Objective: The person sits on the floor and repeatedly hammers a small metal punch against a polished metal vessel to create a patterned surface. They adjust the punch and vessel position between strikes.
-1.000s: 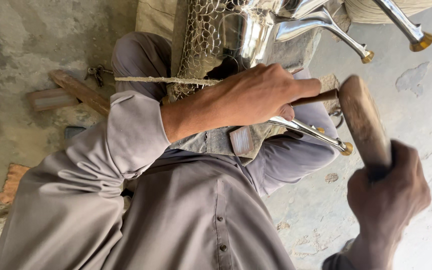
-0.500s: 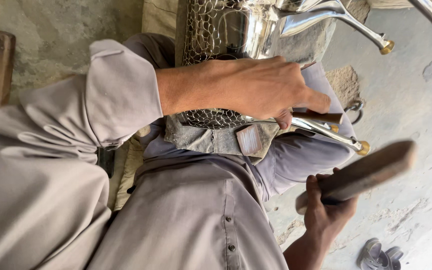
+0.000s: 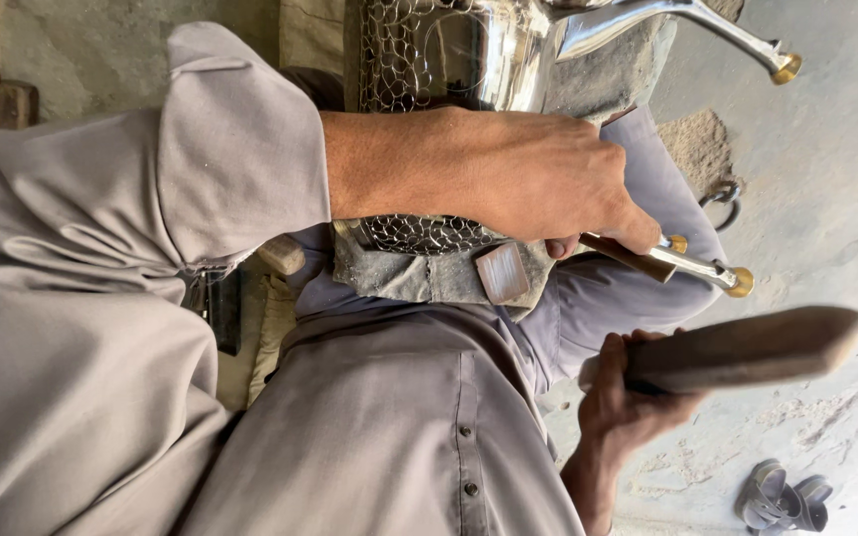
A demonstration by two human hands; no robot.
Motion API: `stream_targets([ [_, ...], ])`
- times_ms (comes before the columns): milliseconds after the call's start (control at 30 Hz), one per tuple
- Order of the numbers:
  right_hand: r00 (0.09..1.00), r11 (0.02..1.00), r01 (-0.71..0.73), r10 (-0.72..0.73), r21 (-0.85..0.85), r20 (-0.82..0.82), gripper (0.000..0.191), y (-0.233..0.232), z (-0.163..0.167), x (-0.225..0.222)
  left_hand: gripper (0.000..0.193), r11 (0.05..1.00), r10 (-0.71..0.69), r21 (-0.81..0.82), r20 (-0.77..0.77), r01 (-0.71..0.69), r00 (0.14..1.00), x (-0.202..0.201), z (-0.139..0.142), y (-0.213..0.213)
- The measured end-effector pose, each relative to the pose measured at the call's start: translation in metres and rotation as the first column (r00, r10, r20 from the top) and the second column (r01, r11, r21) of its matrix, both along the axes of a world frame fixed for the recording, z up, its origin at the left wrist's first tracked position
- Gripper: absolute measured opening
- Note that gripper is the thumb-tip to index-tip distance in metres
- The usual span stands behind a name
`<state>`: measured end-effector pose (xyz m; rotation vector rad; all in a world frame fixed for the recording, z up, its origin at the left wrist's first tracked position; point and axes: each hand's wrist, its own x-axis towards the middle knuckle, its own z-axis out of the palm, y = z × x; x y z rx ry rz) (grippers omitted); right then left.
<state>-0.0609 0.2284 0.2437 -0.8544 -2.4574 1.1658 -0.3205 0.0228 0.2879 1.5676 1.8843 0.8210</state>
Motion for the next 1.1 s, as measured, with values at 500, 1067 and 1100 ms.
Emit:
stream_targets([
  [500,0.984,0.987,-0.139,0.127,0.086,0.126,0.053,0.010,0.028,-0.021,0.039,0.990,0.096,0.096,0.075,-0.103,0.993,0.002,-0.022,-0.013],
  [1067,0.672,0.616,-0.735,0.606,0.284,0.426,0.043,0.023,0.138,-0.170,0.031,0.782,0.573,0.125,0.243,-0.611,0.783,0.033,-0.042,-0.031],
  [1100,0.632,0.515,-0.775,0.635,0.366,0.444,0.043,0.020,0.141,-0.178,0.031,0.749,0.617,0.114,0.240,-0.653,0.750,0.038,-0.043,-0.033],
])
